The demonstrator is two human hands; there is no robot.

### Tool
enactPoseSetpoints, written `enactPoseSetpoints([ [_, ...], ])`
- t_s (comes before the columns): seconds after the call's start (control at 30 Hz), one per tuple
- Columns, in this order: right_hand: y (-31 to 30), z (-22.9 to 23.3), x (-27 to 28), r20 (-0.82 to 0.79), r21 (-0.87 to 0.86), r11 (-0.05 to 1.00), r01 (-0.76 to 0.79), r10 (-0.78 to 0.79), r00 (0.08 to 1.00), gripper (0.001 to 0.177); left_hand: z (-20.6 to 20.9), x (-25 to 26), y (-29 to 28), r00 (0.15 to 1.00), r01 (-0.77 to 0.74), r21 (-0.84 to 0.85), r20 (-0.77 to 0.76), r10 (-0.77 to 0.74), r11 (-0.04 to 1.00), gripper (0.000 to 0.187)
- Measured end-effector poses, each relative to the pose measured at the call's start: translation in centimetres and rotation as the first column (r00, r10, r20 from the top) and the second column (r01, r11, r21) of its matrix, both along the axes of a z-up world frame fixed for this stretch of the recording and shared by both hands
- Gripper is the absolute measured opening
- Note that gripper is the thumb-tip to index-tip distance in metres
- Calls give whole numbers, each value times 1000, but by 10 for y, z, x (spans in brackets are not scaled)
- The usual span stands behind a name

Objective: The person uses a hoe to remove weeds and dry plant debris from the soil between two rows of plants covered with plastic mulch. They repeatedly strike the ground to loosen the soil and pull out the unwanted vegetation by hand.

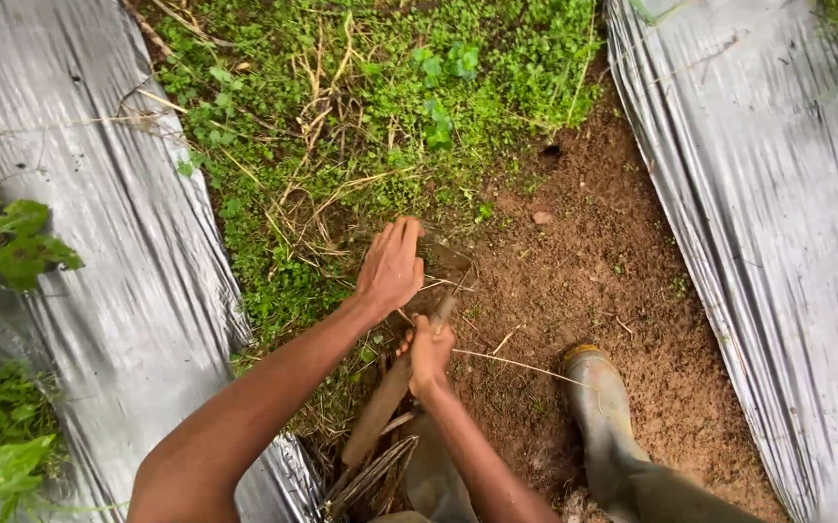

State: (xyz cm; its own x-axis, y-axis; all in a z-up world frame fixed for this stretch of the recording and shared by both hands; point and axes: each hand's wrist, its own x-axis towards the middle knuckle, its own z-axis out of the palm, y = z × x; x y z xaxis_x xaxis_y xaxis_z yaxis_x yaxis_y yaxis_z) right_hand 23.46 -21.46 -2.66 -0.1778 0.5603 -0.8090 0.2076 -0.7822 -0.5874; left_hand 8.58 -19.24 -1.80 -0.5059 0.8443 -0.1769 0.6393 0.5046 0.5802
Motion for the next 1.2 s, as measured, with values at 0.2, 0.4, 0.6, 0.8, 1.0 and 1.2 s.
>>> enactPoseSetpoints([
  [0.2, 52, 18, 12, -60, 122, 967, 224, -218, 974, 7, -28, 9, -5, 847, 364, -377, -246, -471, 851, 51],
  [0.4, 26, -5, 11, 10, -13, 987, 157, -157, 988, 11, -74, 1, -23, 779, 407, -362, -342, -525, 839, 31],
  [0.6, 15, 7, 9, -26, 7, 996, 91, -91, 996, 5, -43, -9, -33, 762, 403, -258, -437, -478, 878, 21],
  [0.8, 16, -2, 2, -58, 0, 966, 260, -259, 964, 6, -22, -22, -50, 806, 324, -388, -364, -466, 863, 21],
  [1.0, 7, 12, 8, -55, -75, 995, 72, -76, 996, 8, 23, -44, -51, 922, -53, -399, -371, -109, 915, 22],
  [1.2, 99, 20, 4, -106, 224, 955, 195, -175, 979, 9, 35, -32, -16, 908, 12, -308, -394, -139, 951, 29],
])
